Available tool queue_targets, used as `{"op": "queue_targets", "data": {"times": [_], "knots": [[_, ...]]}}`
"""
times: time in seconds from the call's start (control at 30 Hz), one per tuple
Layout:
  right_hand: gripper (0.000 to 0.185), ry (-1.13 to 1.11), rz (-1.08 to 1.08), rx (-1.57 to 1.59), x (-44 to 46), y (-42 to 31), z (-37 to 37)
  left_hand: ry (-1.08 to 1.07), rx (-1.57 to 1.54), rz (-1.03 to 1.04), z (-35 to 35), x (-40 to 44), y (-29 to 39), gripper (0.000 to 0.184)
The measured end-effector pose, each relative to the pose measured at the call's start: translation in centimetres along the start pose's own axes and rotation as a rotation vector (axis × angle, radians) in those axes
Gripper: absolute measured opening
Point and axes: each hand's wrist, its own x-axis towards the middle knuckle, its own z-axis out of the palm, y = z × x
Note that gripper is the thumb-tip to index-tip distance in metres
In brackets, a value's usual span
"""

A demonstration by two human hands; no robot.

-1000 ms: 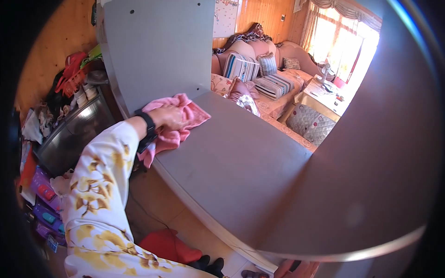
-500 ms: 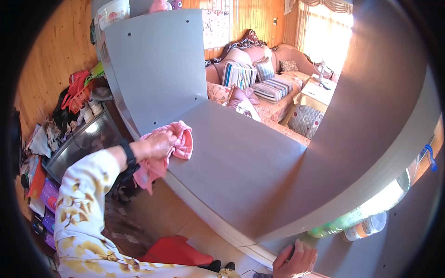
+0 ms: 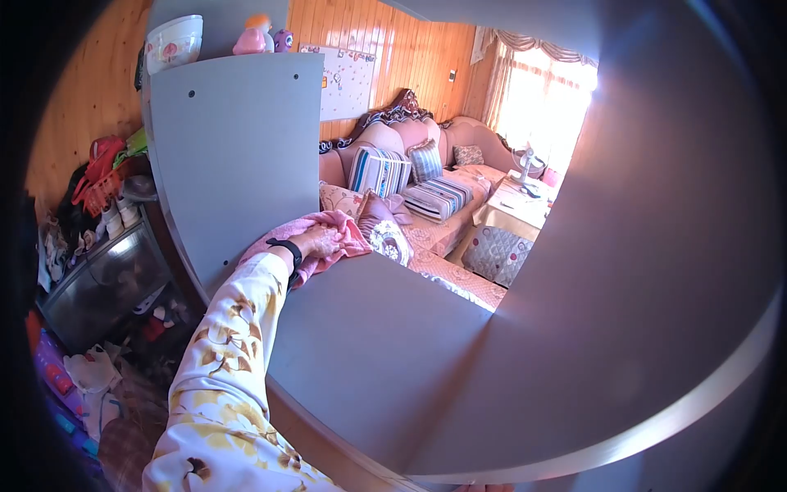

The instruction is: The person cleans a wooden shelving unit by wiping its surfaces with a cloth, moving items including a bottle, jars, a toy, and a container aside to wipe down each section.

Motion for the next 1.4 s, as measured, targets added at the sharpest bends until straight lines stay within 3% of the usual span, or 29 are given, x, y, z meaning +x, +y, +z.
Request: {"op": "queue_targets", "data": {"times": [0.03,0.07,0.13,0.17,0.27,0.43,0.67,0.73,0.77,0.8,0.9,1.0,1.03,1.13,1.3,1.37,1.4], "knots": [[0.030,-0.026,0.012,0.005,-0.3,-0.2,0.0,-0.011,-0.036,0.116,0.6,0.4,-0.6,0.041],[0.030,-0.033,0.012,-0.007,-0.3,-0.3,0.0,0.058,0.003,0.064,-0.3,-0.8,0.6,0.040],[0.032,-0.025,-0.006,0.001,-0.1,-0.3,0.0,0.126,0.016,0.430,0.6,0.7,1.3,0.036],[0.032,-0.027,0.004,0.005,0.0,-0.5,0.1,0.071,-0.057,0.458,0.6,1.3,2.8,0.033],[0.033,-0.059,0.011,0.022,0.8,-0.4,-0.2,0.348,0.659,0.771,8.7,6.5,7.3,0.028],[0.028,0.004,-0.025,0.059,1.3,-0.9,-0.3,0.214,0.117,1.003,0.8,-5.7,19.5,0.027],[0.022,0.056,-0.002,0.177,0.5,0.0,-0.5,0.232,-0.236,1.390,-5.2,-22.0,22.7,0.027],[0.023,0.063,-0.024,0.195,0.2,0.2,-0.6,0.162,-0.340,1.345,-6.0,-26.2,21.3,0.026],[0.024,0.029,0.000,0.205,0.0,0.3,-0.7,-0.004,-0.433,1.127,-6.2,-28.3,20.5,0.032],[0.024,0.018,-0.004,0.210,-0.1,0.3,-0.8,-0.009,-0.441,1.118,-6.1,-29.3,19.0,0.032],[0.020,0.002,-0.038,0.220,-0.2,1.3,-0.8,0.031,-0.470,0.834,-6.2,-30.0,14.8,0.044],[0.033,-0.092,-0.039,0.150,-0.2,2.0,-1.4,-0.046,-0.375,0.626,-6.5,-26.6,8.6,0.060],[0.033,-0.114,-0.006,0.088,0.7,1.2,-2.3,-0.123,-0.764,0.543,-6.7,-24.3,6.4,0.063],[0.034,-0.150,0.016,-0.008,1.2,0.7,-2.7,-0.057,-0.331,0.222,-6.0,-19.4,1.7,0.066],[0.048,-0.146,-0.021,-0.107,0.3,0.8,-1.0,-0.032,-0.238,0.032,-3.1,-9.3,1.0,0.072],[0.018,0.067,-0.012,-0.008,0.3,0.5,0.1,-0.035,-0.261,0.042,-2.6,-6.2,2.7,0.074],[0.018,0.065,0.003,-0.017,0.2,0.2,0.0,-0.035,-0.267,0.076,-2.2,-5.0,3.9,0.075]]}}
